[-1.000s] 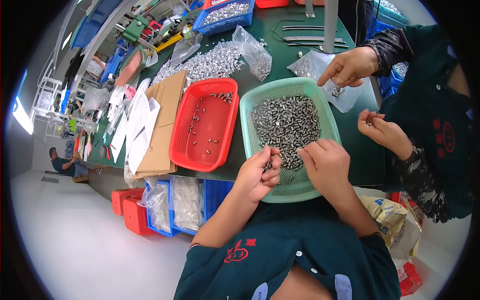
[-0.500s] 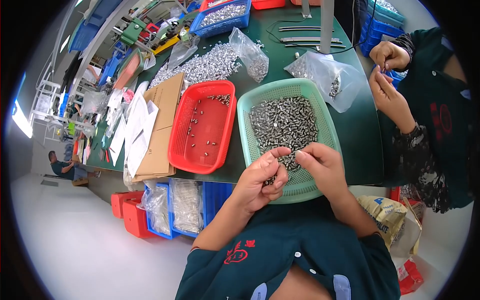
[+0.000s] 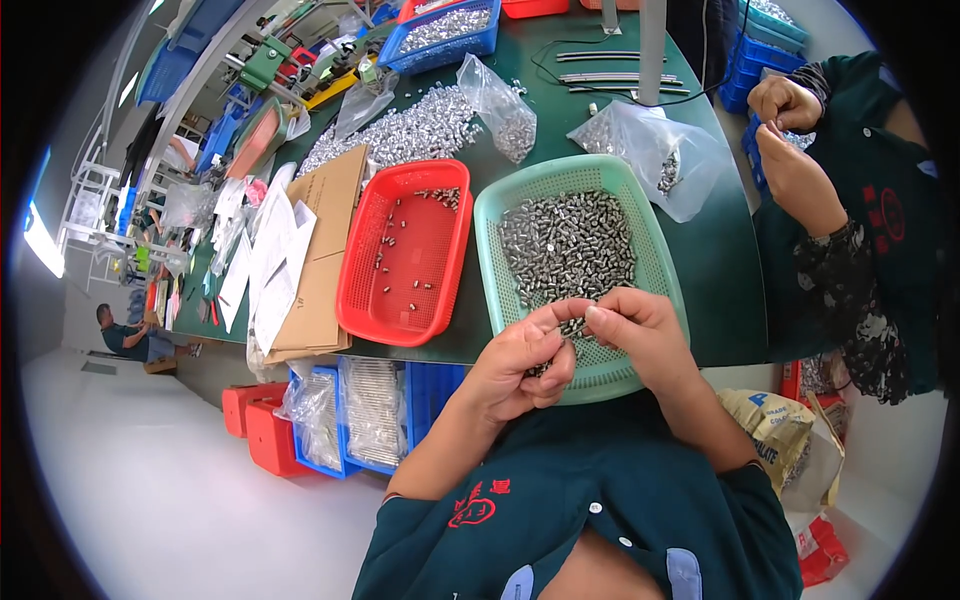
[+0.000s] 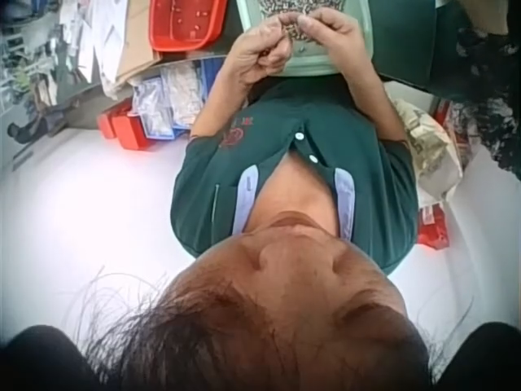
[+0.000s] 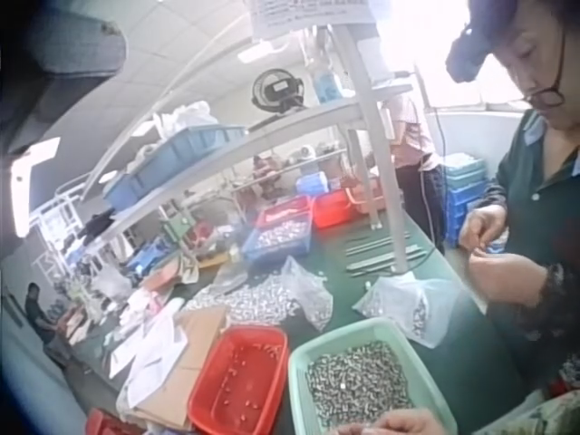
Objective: Sorting and inspecting small metal hardware components at a workbench.
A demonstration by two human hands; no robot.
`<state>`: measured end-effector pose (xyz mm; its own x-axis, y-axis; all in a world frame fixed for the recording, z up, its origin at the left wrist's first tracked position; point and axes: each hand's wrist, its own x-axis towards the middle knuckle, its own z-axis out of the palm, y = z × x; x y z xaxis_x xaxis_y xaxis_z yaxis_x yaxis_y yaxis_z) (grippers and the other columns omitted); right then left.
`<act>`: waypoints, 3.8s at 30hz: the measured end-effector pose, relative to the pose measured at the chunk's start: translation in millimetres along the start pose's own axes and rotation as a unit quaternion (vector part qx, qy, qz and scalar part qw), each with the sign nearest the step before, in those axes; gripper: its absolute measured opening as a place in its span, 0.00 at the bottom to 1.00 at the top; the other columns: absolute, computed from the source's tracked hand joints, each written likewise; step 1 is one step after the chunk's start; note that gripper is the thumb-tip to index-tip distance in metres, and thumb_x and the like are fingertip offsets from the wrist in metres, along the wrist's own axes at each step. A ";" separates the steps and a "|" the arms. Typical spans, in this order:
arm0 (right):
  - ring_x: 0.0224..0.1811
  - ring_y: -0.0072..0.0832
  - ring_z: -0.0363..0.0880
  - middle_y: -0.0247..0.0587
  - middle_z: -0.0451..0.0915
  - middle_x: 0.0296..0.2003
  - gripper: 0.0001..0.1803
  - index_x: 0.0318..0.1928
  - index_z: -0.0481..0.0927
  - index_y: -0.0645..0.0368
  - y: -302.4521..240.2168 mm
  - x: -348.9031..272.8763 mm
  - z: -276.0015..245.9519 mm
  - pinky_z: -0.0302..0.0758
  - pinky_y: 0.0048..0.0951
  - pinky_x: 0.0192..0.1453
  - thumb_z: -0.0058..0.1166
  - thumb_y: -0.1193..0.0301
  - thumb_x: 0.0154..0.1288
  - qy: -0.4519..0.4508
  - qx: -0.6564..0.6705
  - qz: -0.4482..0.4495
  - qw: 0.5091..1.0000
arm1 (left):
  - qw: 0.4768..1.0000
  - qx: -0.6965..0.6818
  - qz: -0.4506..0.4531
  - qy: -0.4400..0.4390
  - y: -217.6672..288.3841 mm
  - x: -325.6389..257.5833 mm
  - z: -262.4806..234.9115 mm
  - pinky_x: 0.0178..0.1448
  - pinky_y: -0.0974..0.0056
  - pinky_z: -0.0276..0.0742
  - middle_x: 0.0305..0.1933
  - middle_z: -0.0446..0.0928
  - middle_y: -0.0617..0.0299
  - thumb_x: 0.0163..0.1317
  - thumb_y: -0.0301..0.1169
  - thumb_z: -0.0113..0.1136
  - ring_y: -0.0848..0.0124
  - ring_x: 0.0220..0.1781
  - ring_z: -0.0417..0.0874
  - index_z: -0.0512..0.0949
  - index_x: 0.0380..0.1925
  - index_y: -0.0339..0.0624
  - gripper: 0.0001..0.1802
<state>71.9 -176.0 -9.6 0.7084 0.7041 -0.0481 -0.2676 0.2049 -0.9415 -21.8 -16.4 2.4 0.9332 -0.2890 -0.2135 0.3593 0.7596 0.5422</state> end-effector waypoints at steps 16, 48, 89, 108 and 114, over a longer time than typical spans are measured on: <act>0.27 0.13 0.69 0.29 0.74 0.22 0.07 0.28 0.79 0.66 -5.9 0.0 -1.4 0.66 0.19 0.29 0.57 0.74 0.59 -0.033 -0.103 -0.062 0.992 | 0.998 0.054 -0.024 0.015 2.9 -1.0 -0.9 0.15 0.78 0.48 0.16 0.64 0.64 0.65 0.36 0.50 0.82 0.12 0.53 0.57 0.61 0.41 0.27; 0.23 0.19 0.69 0.36 0.72 0.22 0.04 0.30 0.77 0.65 1.3 -1.5 -1.8 0.64 0.21 0.26 0.56 0.77 0.58 0.105 -0.177 -0.118 0.971 | 0.993 -0.062 0.035 0.098 -6.9 11.0 -13.0 0.19 0.77 0.51 0.26 0.70 0.62 0.68 0.37 0.46 0.80 0.17 0.59 0.70 0.42 0.45 0.09; 0.22 0.21 0.69 0.33 0.74 0.20 0.03 0.30 0.78 0.63 12.9 2.1 10.7 0.67 0.22 0.27 0.56 0.76 0.58 0.083 -0.179 -0.128 0.972 | 0.986 0.026 0.078 0.146 -7.5 10.1 -9.5 0.19 0.77 0.51 0.27 0.75 0.59 0.63 0.31 0.55 0.82 0.17 0.60 0.71 0.32 0.41 0.07; 0.21 0.36 0.70 0.39 0.72 0.20 0.05 0.26 0.77 0.61 -23.4 -2.4 6.8 0.65 0.31 0.23 0.61 0.78 0.48 0.108 -0.523 -0.334 0.777 | 0.989 -0.016 0.063 0.134 -2.2 3.6 -7.2 0.21 0.77 0.55 0.29 0.73 0.60 0.67 0.32 0.49 0.81 0.18 0.60 0.71 0.39 0.41 0.08; 0.21 0.27 0.70 0.37 0.73 0.21 0.05 0.27 0.76 0.63 -13.9 -4.4 8.0 0.65 0.25 0.24 0.60 0.77 0.53 0.115 -0.329 -0.255 0.902 | 0.990 -0.026 0.068 0.124 -6.9 8.9 -5.9 0.21 0.77 0.55 0.29 0.72 0.61 0.66 0.32 0.50 0.81 0.18 0.60 0.71 0.41 0.42 0.08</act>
<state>67.2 -176.5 6.3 0.7673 0.4572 0.4497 0.5222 -0.0384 -0.8519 -16.0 -20.8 -8.1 0.9403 -0.0345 -0.3385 0.2234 0.8129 0.5378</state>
